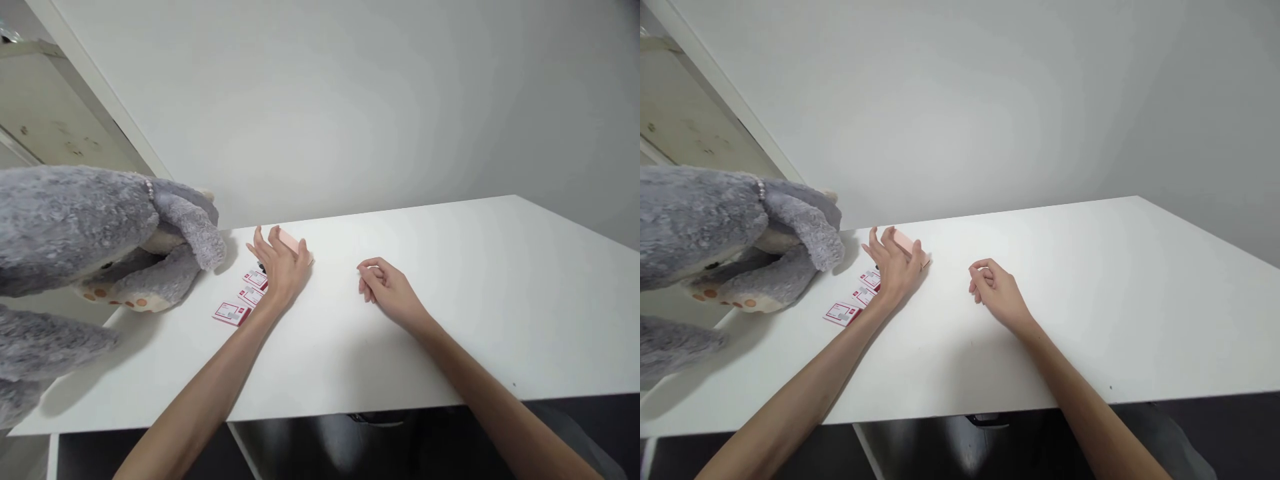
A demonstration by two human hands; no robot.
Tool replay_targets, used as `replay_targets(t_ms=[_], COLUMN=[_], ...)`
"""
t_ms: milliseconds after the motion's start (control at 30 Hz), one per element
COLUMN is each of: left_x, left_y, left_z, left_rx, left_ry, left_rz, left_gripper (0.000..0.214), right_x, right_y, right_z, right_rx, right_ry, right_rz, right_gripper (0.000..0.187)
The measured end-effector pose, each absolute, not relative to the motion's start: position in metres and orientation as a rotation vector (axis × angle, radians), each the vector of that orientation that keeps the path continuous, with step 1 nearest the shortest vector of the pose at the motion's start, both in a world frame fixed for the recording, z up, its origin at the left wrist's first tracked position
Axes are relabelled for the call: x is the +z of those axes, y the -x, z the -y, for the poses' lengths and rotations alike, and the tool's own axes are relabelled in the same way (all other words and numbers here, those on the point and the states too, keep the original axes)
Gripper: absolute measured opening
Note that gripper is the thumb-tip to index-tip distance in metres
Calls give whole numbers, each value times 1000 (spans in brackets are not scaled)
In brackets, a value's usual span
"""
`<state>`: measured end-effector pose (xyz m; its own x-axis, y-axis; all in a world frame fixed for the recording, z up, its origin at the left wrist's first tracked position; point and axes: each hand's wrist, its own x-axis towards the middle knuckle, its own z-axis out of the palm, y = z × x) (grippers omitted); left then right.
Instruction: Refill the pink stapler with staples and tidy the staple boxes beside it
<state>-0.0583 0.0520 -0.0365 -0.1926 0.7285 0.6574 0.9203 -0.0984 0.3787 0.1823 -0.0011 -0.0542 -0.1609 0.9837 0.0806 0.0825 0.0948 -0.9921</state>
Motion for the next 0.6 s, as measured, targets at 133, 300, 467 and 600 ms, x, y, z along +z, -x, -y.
replay_targets(t_ms=[133,300,467,600], left_x=[-40,-41,-39,-37], left_y=[56,48,39,32], left_z=[-53,-46,-38,-31], left_rx=[-1215,-1205,-1164,-1165], left_ry=[1857,1989,2146,2247], left_rz=[1980,1964,1883,1800], left_gripper=[76,70,61,51], right_x=[-57,-56,-56,-57], right_y=[-182,-181,-180,-180], right_z=[-1,-2,-4,-7], right_rx=[1217,1210,1198,1064], right_ry=[1126,1127,1114,1143], right_rz=[1421,1436,1422,1384], right_gripper=[43,38,36,31])
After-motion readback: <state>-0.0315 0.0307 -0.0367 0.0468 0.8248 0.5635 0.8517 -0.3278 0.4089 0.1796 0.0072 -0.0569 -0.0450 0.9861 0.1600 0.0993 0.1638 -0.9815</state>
